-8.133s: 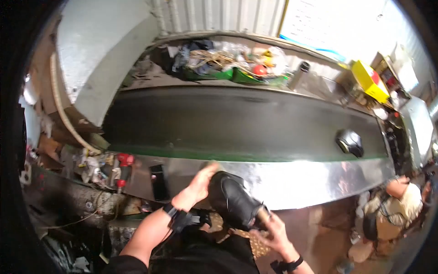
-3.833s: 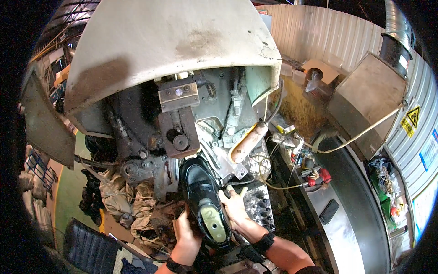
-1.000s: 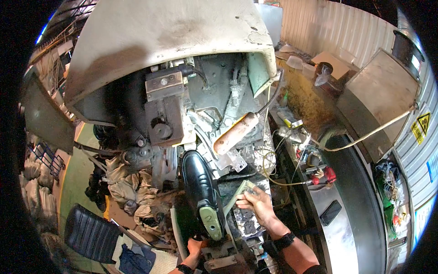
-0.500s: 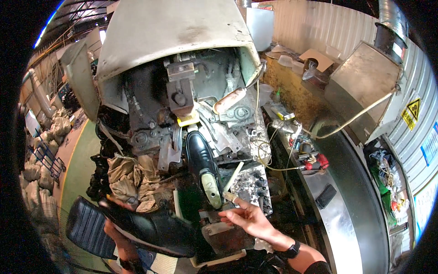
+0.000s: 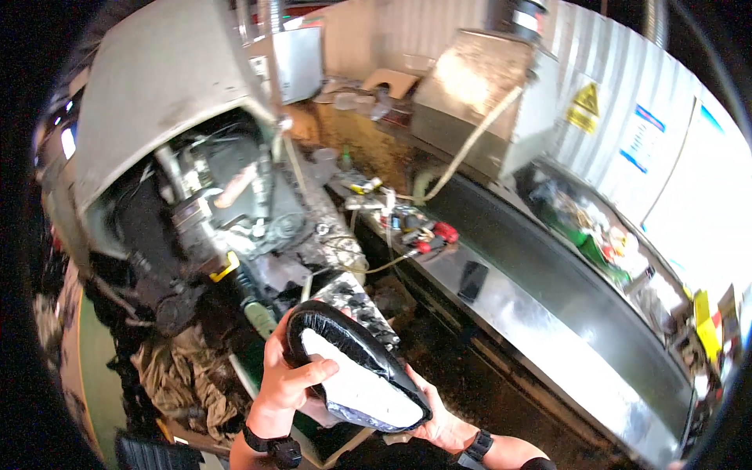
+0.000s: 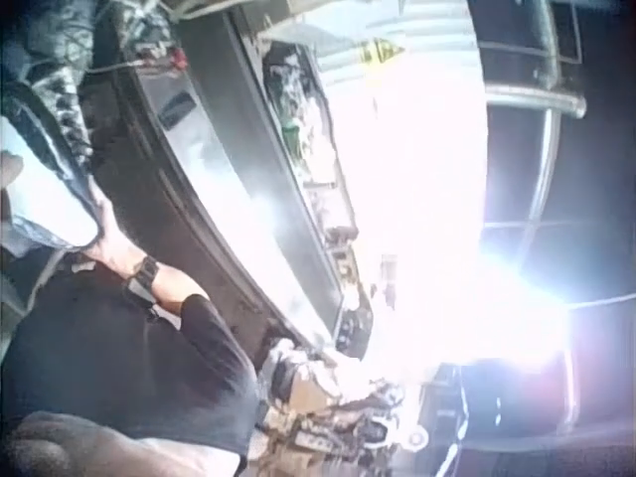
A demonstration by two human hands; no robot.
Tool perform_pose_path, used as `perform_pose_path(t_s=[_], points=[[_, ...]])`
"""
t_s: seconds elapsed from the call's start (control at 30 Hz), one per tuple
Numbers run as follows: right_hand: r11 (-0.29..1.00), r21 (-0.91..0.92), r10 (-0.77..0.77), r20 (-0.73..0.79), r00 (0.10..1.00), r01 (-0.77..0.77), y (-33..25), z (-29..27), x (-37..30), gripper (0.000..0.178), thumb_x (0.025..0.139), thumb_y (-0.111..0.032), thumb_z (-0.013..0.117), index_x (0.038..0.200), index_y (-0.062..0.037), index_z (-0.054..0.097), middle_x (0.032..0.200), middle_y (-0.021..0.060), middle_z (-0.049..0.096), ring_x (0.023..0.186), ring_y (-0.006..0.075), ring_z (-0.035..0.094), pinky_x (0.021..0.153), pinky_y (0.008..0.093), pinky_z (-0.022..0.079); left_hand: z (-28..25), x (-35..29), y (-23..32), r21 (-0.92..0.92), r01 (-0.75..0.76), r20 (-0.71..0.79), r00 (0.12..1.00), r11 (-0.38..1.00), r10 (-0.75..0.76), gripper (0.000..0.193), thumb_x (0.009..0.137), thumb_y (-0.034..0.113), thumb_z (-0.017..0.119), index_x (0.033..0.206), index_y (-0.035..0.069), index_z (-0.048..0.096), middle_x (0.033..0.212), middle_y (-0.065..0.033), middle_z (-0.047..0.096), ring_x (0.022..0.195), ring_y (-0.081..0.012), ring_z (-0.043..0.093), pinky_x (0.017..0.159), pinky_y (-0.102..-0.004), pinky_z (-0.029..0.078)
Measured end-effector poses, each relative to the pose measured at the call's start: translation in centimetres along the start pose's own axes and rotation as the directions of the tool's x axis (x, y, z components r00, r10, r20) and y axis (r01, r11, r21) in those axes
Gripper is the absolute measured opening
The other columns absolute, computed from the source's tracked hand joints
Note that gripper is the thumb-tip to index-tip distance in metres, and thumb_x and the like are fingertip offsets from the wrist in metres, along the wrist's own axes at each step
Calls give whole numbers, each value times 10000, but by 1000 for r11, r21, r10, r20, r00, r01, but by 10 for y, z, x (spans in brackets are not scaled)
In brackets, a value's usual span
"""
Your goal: Operate a toe-lasting machine to shape and secure the upper of a shoe onto a last.
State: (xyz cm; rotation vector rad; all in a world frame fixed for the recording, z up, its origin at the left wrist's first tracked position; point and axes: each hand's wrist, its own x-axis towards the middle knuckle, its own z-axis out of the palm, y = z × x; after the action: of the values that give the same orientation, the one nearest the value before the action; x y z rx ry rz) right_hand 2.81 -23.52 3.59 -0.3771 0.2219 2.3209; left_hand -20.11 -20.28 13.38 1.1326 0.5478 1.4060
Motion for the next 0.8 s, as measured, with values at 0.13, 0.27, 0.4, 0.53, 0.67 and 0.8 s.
perform_pose_path(t_s=[0.13,0.27,0.4,0.53,0.67,0.8], points=[[980,191,-45,-81,996,59,-23,-28,-30,593,1008,-498,499,1371,-30,513,1234,230,651,1002,379,702,715,589,607,37,26,-37,-383,204,152,976,901,-156,568,1008,378,486,1418,-11,436,1388,-260,538,1259,-340,562,1085,-455,441],[952,282,-109,-56,992,121,-60,-87,-53,614,996,-532,487,1397,-67,505,1237,230,648,1003,400,700,631,630,599,87,53,-83,-306,301,241,942,903,-233,536,1045,362,398,1409,-31,429,1380,-261,544,1272,-346,552,1101,-460,423],[890,400,-191,-106,976,218,-101,-106,-91,595,993,-515,498,1383,-67,522,1237,212,655,1001,394,702,643,594,611,138,83,-142,-90,379,108,923,921,-370,588,1042,452,376,1313,-41,546,1258,-234,634,1164,-339,621,1036,-460,483],[855,411,-269,-171,948,316,-145,-138,-128,547,979,-492,553,1294,-46,590,1188,189,683,986,350,711,701,551,620,195,118,-209,28,452,99,886,892,-453,541,1043,427,454,1198,-64,621,1147,-194,693,1039,-285,680,951,-411,538],[774,428,-425,-193,884,466,-182,-175,-166,509,987,-437,572,1285,-25,594,1194,196,679,1008,321,708,801,499,618,268,145,-268,63,535,207,819,842,-536,479,1039,383,503,1182,-58,626,1140,-189,698,1021,-268,686,931,-398,550],[717,419,-526,-201,827,558,-210,-190,-201,547,1002,-440,542,1353,-21,555,1308,188,625,1143,335,651,955,516,554,315,160,-317,119,630,244,731,768,-637,508,1049,416,463,1183,-49,620,1167,-187,686,1032,-266,679,919,-398,556]])
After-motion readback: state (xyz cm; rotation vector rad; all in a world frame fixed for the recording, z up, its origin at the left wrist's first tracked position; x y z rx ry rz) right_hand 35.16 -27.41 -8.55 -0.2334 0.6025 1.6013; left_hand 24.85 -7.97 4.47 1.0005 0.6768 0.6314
